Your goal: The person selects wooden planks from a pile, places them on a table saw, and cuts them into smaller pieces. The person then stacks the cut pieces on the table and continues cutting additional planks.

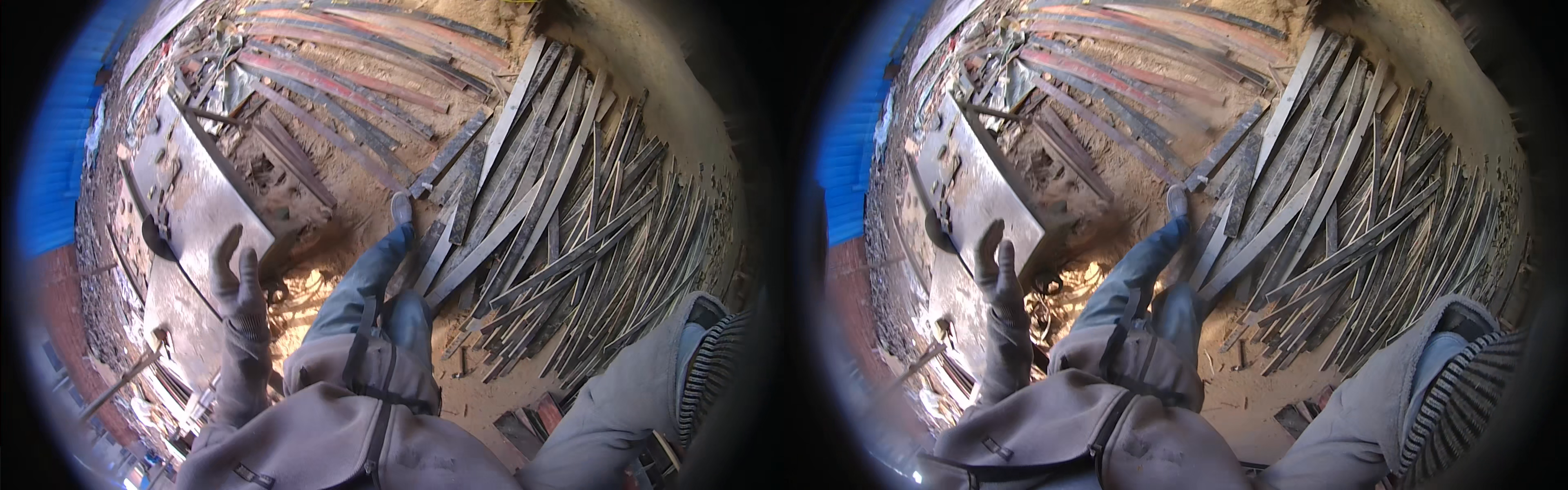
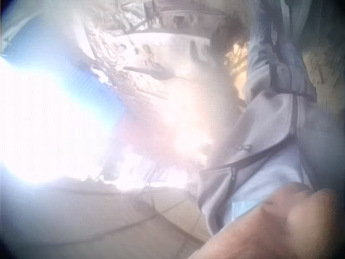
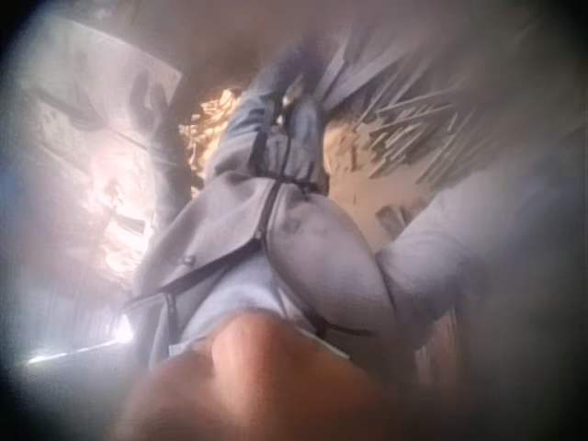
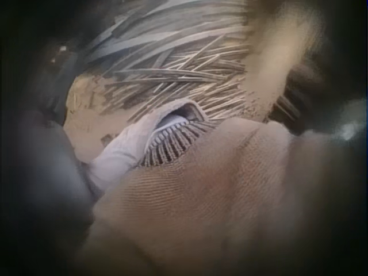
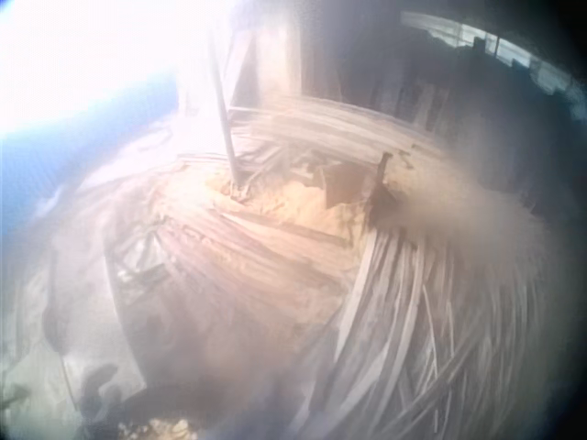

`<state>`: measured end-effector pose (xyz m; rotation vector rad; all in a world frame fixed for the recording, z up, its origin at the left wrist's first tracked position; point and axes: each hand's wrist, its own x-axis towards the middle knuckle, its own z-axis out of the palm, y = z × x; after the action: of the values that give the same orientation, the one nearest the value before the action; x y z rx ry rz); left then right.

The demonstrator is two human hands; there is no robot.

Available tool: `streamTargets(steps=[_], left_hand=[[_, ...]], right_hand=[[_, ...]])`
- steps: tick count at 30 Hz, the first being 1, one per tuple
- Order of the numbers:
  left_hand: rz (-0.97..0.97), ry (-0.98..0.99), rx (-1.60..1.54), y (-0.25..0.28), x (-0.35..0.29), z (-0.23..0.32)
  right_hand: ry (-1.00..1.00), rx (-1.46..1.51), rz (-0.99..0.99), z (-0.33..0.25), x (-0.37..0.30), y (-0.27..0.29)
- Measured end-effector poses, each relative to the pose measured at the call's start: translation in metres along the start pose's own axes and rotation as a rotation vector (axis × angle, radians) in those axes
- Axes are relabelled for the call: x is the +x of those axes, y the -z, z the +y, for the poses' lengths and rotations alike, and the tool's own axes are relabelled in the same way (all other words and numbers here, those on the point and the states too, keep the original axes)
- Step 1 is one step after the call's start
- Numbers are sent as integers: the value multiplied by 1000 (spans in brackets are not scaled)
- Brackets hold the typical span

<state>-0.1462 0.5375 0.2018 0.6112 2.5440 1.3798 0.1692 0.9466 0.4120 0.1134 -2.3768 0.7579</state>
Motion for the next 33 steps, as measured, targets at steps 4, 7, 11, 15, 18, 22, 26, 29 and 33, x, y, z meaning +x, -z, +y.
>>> streamTargets(steps=[4, 7, 11, 15, 18, 22, 26, 29, 33], left_hand=[[-14, -41, 70, -25, 48, -19], [-11, -71, 74, -48, 63, -21], [-29, -18, 60, -92, 64, -28], [-29, 180, 86, -145, 45, -60], [-46, 468, 143, -201, 27, -111], [-24, 641, 286, -282, 4, -224], [3, 803, 315, -343, -11, -346], [92, 904, 326, -383, -3, -418], [266, 972, 144, -421, 28, -491]], right_hand=[[30, -51, 44, 37, 42, -3], [64, -32, 80, 60, 72, -1], [29, 24, 277, 100, 116, -8], [-320, 288, 488, 202, 112, -107], [-740, 374, 167, 312, 45, -235], [-1279, 353, -482, 412, -81, -405], [-835, 84, -958, 465, -145, -538], [-809, 17, -1048, 490, -170, -630], [-798, -58, -1040, 501, -222, -738]])
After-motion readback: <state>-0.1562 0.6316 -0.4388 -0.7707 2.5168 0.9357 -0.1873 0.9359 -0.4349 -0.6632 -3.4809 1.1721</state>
